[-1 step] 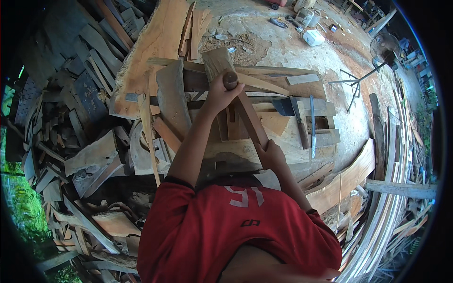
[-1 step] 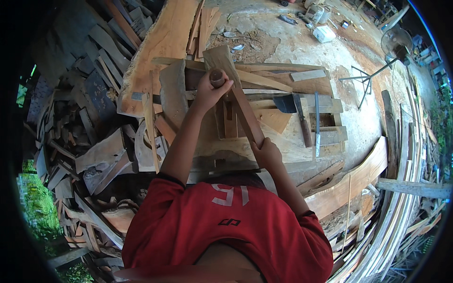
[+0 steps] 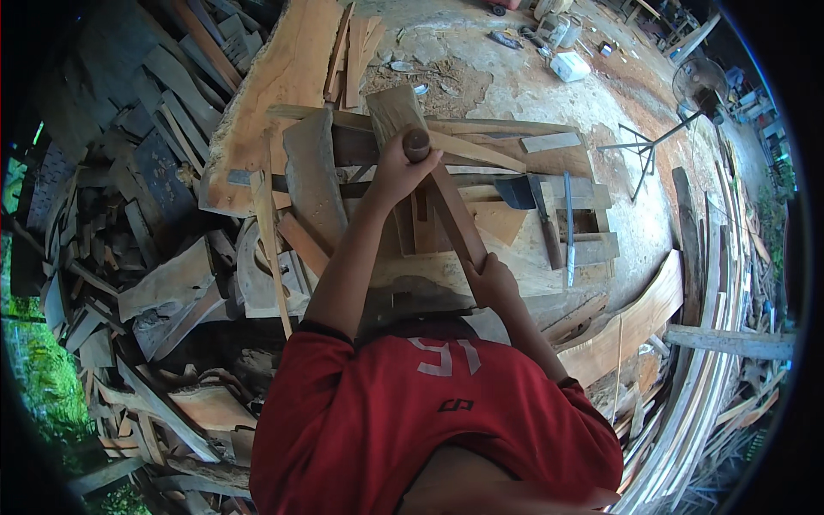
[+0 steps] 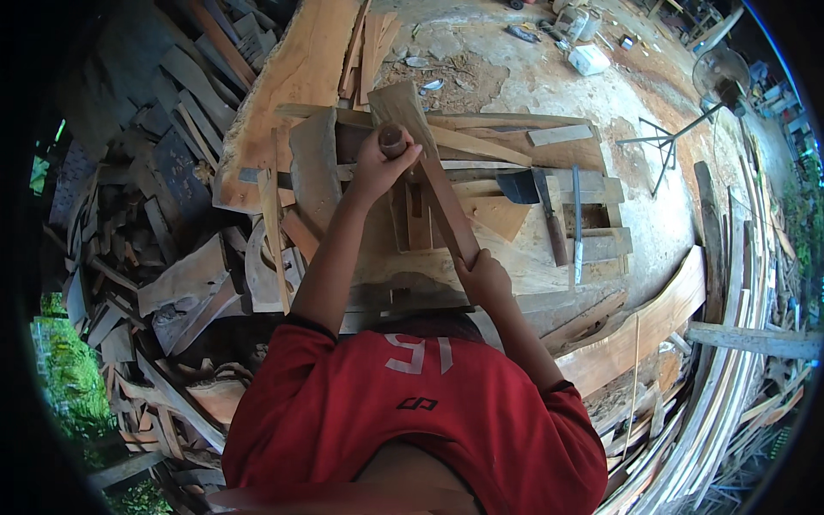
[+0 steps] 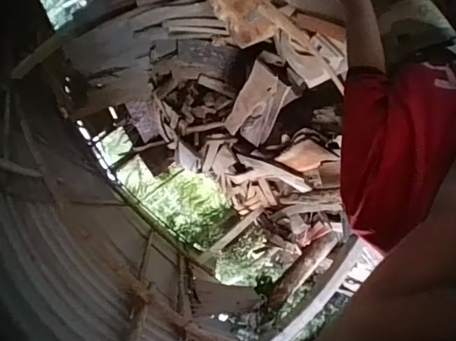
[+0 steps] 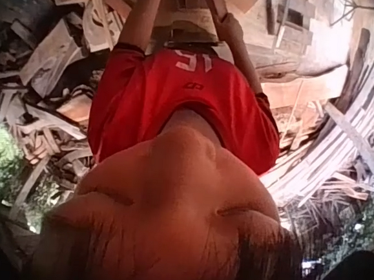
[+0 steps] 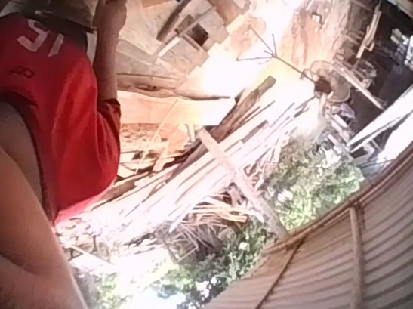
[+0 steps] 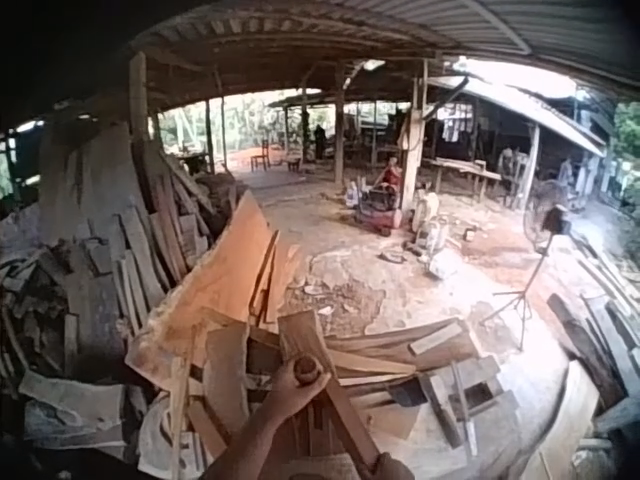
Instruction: The person chisels a mortise into a wooden plank using a chisel and a wooden block as a mallet.
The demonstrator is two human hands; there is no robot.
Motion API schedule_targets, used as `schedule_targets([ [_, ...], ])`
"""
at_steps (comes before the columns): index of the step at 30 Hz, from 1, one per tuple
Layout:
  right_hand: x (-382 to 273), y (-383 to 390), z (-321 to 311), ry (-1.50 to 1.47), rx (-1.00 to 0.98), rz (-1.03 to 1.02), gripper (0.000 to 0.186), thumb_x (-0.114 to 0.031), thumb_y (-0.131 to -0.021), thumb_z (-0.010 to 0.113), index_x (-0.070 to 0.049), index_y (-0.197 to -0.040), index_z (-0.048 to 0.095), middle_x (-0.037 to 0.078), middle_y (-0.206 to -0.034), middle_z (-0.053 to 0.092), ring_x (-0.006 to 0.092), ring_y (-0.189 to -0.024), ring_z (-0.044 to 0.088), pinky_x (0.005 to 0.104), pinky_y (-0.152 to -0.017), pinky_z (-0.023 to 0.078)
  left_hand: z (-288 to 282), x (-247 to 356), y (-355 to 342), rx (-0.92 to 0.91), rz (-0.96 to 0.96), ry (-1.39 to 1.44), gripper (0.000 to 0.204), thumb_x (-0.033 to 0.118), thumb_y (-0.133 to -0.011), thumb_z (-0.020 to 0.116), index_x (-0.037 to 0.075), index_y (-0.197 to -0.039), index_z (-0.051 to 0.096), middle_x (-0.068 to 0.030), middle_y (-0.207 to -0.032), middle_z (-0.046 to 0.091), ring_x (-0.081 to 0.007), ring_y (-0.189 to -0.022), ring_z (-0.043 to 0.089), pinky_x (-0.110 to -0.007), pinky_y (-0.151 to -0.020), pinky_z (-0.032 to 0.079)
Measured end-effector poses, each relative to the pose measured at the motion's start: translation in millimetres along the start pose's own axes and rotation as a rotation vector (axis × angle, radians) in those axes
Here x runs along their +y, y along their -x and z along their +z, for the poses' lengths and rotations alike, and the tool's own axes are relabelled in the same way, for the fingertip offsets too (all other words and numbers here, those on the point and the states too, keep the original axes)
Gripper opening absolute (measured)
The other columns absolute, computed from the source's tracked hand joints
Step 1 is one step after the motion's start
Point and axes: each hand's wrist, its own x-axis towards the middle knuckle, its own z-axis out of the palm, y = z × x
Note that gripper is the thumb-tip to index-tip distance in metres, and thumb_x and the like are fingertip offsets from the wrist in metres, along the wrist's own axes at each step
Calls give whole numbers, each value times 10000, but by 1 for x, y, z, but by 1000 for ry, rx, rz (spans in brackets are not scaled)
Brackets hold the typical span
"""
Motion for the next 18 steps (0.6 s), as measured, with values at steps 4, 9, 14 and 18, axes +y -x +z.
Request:
schedule_targets([
  [4, -3, 3, 6, 98, 18, -37, 483, -428, -793, 542, 44, -860, 470, 266, -729, 598, 407, -719, 607, 467, -658, 486, 1, 0, 10, -11, 1, 9, 142, 45, -765, 632, 52, -800, 494, 5, -731, 536, -57, -665, 504, -229, -601, 422],
  [9, -3, 1, 3, 122, 32, -43, 488, -430, -791, 545, 45, -875, 467, 257, -726, 604, 406, -712, 611, 458, -645, 496, 7, 20, 30, -288, 125, -110, 141, -15, -768, 596, 67, -780, 482, 19, -728, 523, -43, -679, 499, -207, -602, 417],
  [14, -4, 0, 0, 116, 24, -42, 496, -438, -790, 543, 47, -869, 473, 256, -731, 607, 407, -722, 612, 453, -651, 500, 9, 19, 32, -51, 31, -47, 141, -7, -769, 603, 64, -779, 481, 26, -741, 512, -41, -667, 485, -200, -600, 412],
  [18, -6, 1, -1, 79, 3, -34, 505, -445, -791, 539, 52, -860, 485, 263, -741, 606, 408, -733, 612, 453, -664, 499, 6, 18, 25, 22, 5, -32, 138, -6, -777, 603, 68, -789, 487, 30, -749, 507, -30, -663, 475, -191, -594, 410],
])
